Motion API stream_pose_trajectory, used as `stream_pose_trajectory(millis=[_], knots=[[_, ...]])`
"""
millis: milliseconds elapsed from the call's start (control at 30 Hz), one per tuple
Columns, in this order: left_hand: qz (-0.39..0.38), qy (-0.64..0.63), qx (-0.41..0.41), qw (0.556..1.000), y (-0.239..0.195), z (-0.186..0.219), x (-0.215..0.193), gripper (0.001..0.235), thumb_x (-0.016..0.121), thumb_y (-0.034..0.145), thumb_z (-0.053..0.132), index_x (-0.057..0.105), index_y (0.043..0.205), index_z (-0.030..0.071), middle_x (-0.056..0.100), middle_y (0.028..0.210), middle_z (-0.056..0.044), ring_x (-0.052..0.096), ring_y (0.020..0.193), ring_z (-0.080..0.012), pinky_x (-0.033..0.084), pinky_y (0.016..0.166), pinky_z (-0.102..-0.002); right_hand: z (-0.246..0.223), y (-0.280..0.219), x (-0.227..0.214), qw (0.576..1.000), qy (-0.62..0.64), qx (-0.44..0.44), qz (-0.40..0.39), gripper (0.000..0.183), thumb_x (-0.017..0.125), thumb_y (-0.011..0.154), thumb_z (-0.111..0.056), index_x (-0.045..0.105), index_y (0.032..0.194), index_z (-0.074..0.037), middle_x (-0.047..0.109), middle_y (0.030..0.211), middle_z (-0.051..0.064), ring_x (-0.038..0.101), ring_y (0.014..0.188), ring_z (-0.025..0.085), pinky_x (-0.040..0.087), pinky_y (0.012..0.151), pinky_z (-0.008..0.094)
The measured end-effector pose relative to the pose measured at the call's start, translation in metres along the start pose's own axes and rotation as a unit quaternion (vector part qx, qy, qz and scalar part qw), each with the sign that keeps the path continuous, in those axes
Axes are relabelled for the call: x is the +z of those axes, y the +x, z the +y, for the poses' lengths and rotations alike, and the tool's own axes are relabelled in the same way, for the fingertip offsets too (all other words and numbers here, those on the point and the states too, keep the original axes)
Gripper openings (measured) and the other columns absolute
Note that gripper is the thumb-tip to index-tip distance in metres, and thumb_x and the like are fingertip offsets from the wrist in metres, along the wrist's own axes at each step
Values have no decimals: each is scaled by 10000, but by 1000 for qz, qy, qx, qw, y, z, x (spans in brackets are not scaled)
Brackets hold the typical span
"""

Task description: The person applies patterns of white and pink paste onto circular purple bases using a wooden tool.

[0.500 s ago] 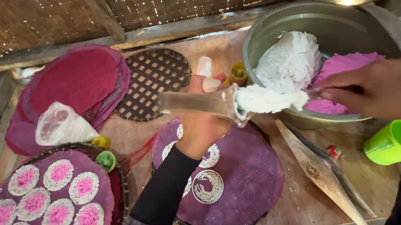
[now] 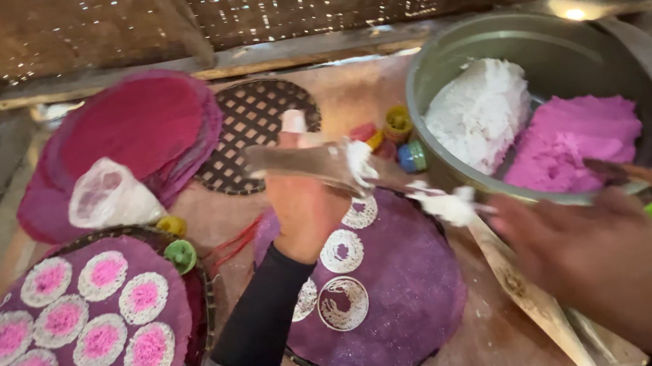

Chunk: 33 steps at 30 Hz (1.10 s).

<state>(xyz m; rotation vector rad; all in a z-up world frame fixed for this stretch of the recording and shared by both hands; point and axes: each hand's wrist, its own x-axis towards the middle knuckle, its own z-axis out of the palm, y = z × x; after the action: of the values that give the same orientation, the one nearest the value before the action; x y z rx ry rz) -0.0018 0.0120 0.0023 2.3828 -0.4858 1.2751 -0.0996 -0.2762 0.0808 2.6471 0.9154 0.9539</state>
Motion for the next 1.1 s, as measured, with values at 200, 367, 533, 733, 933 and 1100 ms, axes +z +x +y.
stream_pose_trajectory(millis=[200, 367, 533, 733, 933, 1100], knots=[[150, -12, -160, 976, -2, 35, -10, 295, 815, 769, 259, 671, 980, 112, 584, 923, -180, 574, 857, -322, 448, 687, -445, -29, -10, 53, 896, 324, 303, 30, 235, 685, 953, -209, 789, 1132, -97, 708, 668, 90, 556, 424, 165, 431, 463, 322], [193, -4, -247, 950, -6, 39, 7, 395, 824, 791, 338, 616, 1070, 150, 591, 929, -124, 616, 834, -269, 483, 669, -424, -75, -37, 98, 866, 381, 324, 26, 277, 720, 930, -216, 760, 1156, -60, 649, 628, 143, 598, 524, 145, 496, 547, 315], [181, -303, -325, 877, -37, 11, 2, 460, 813, 797, 339, 583, 1135, 130, 603, 1026, -153, 649, 910, -279, 539, 708, -422, -43, -61, 101, 840, 494, 220, 54, 273, 652, 984, -263, 718, 1127, -40, 733, 887, 91, 643, 726, 103, 531, 624, 305], [130, -412, -339, 836, -64, -13, -38, 465, 818, 781, 274, 596, 1159, 123, 614, 1064, -131, 652, 945, -256, 537, 759, -400, 116, -50, 175, 901, 144, 374, -166, 359, 606, 1045, -357, 694, 1028, -10, 660, 795, 237, 644, 688, 313, 512, 637, 452], [83, -503, -341, 790, -85, -49, -65, 480, 823, 764, 209, 609, 1184, 115, 625, 1103, -109, 656, 981, -234, 536, 810, -379, 113, 1, 231, 896, 213, 387, -39, 411, 649, 1009, -393, 569, 1183, -29, 635, 895, 246, 654, 715, 311, 529, 623, 436], [60, -606, -352, 711, -96, -38, -63, 500, 827, 751, 154, 620, 1204, 109, 634, 1135, -91, 659, 1011, -215, 535, 853, -361, -35, 20, 189, 702, 638, 318, -7, 549, 684, 979, -424, 465, 1312, -46, 614, 978, 254, 662, 738, 309, 543, 612, 422]])
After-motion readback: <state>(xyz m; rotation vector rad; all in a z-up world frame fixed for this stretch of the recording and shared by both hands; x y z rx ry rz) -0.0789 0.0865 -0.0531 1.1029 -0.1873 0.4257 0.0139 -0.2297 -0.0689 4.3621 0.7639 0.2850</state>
